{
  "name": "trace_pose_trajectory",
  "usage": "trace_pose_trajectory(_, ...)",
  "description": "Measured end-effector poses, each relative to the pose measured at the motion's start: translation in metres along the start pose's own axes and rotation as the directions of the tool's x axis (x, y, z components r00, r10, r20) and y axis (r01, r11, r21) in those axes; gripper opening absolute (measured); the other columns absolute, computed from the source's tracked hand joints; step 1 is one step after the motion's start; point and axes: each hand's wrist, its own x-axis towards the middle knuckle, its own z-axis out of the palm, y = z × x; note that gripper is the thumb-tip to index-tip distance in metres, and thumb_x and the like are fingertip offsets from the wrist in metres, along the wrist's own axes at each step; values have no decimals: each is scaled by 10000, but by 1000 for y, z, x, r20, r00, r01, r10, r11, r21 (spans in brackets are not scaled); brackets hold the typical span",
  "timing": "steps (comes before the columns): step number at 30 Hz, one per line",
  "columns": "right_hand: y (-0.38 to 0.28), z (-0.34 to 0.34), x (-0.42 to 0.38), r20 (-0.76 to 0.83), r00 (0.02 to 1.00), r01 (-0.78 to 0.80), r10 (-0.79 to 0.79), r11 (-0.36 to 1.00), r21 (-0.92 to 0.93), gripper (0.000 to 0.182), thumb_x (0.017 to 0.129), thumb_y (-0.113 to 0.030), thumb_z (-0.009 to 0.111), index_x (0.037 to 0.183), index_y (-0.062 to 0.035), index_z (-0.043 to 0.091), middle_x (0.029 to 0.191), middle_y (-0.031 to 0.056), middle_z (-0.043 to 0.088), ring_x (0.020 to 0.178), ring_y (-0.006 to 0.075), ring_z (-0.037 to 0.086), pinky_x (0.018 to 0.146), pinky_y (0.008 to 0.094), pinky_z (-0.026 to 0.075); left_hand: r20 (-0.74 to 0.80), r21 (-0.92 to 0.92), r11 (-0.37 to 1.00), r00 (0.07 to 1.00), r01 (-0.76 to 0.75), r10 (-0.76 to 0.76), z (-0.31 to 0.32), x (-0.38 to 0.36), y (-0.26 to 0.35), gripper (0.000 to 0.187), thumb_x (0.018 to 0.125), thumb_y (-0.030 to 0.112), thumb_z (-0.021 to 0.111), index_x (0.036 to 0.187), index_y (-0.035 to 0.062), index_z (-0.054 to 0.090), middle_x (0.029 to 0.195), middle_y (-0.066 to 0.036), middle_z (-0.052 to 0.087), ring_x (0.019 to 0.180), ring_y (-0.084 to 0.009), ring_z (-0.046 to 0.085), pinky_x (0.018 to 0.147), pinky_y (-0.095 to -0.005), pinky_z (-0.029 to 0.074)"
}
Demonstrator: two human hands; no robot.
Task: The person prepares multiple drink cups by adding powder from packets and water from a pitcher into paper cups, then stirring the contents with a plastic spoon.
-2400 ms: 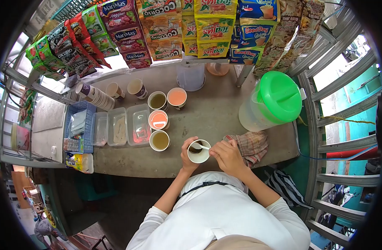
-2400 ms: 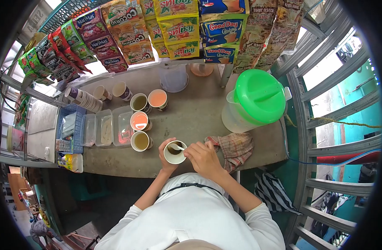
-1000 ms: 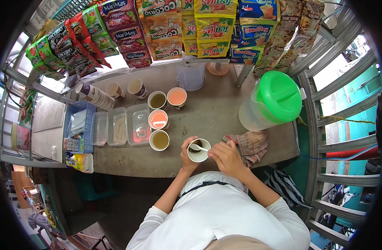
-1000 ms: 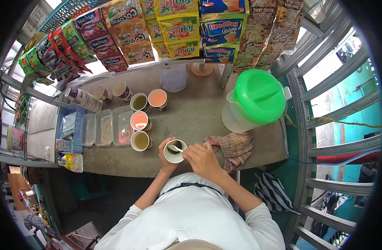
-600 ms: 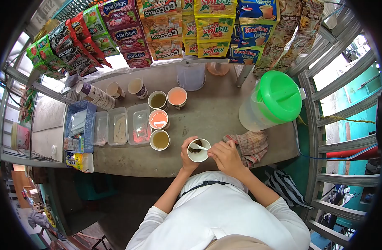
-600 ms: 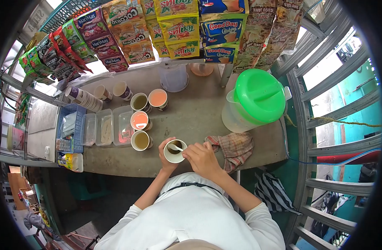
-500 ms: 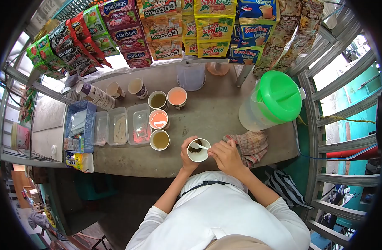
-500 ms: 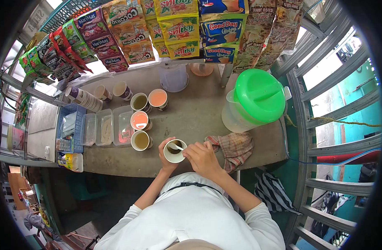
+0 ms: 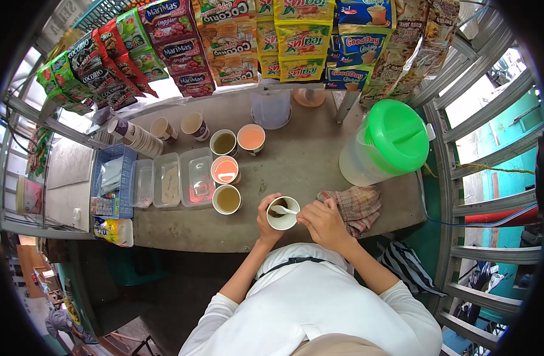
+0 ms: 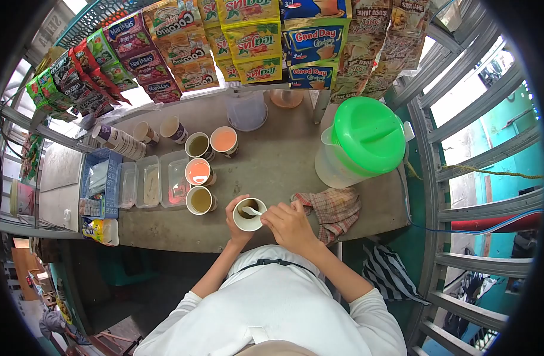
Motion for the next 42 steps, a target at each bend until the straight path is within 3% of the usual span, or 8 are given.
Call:
trace_pose_trajectory(12,0,-3,1,-61,998,-14,15,1000,10,94,893,-163,595,859,-77,612,785,27,565,729,197,525,699,358,325,-5,57,998,1000,-16,16,-1,0,-2,779,639,62,865,1250,40,382,1204,-200,588,1075,-287,617,915,-367,498)
trace_pose_trajectory(17,2,4,-3,-70,995,-70,71,997,11,117,906,-179,582,853,-78,610,770,36,574,722,203,533,702,358,328,28,105,992,997,73,-76,-2,1,1,756,630,70,864,1232,47,407,1184,-174,600,1070,-285,621,914,-358,497)
trace_pose_trajectory(24,2,11,-6,10,992,-123,123,991,47,128,923,-176,550,860,-76,600,777,47,573,741,214,538,724,368,326,140,269,963,988,27,-67,1,6,9,715,617,92,852,1204,50,446,1129,-133,607,1020,-337,605,859,-396,498)
trace_pose_trajectory(27,2,8,-5,54,994,-100,99,995,10,126,923,-171,547,862,-72,595,786,61,565,766,222,538,739,371,323,158,230,972,984,46,-84,3,3,5,708,591,124,859,1182,57,475,1113,-133,609,1033,-342,580,886,-420,457)
trace_pose_trajectory(32,6,10,-6,88,993,-75,79,996,-42,137,921,-189,549,865,-73,596,807,47,576,791,204,548,726,374,329,224,289,957,973,-11,-57,2,5,7,729,614,127,855,1208,47,440,1115,-146,593,1004,-350,590,843,-416,493)
trace_pose_trajectory(35,7,13,-8,54,989,-143,140,988,52,141,928,-190,538,873,-73,593,805,52,571,792,213,547,733,382,327,237,273,962,970,-7,-60,2,4,6,738,608,137,859,1210,45,441,1110,-148,591,998,-350,589,843,-416,493)
trace_pose_trajectory(38,11,16,-10,108,991,-76,76,997,-8,139,932,-189,528,880,-75,588,807,58,570,788,223,543,737,388,323,251,278,961,965,0,-73,1,3,4,747,603,143,862,1213,44,442,1109,-147,590,996,-347,588,844,-415,492)
trace_pose_trajectory(42,9,13,-8,103,987,-131,126,990,45,134,938,-184,517,887,-79,584,816,60,571,786,229,541,738,391,320,252,280,960,965,-1,-72,1,3,4,759,593,144,867,1214,42,442,1108,-145,590,998,-344,588,841,-413,494)
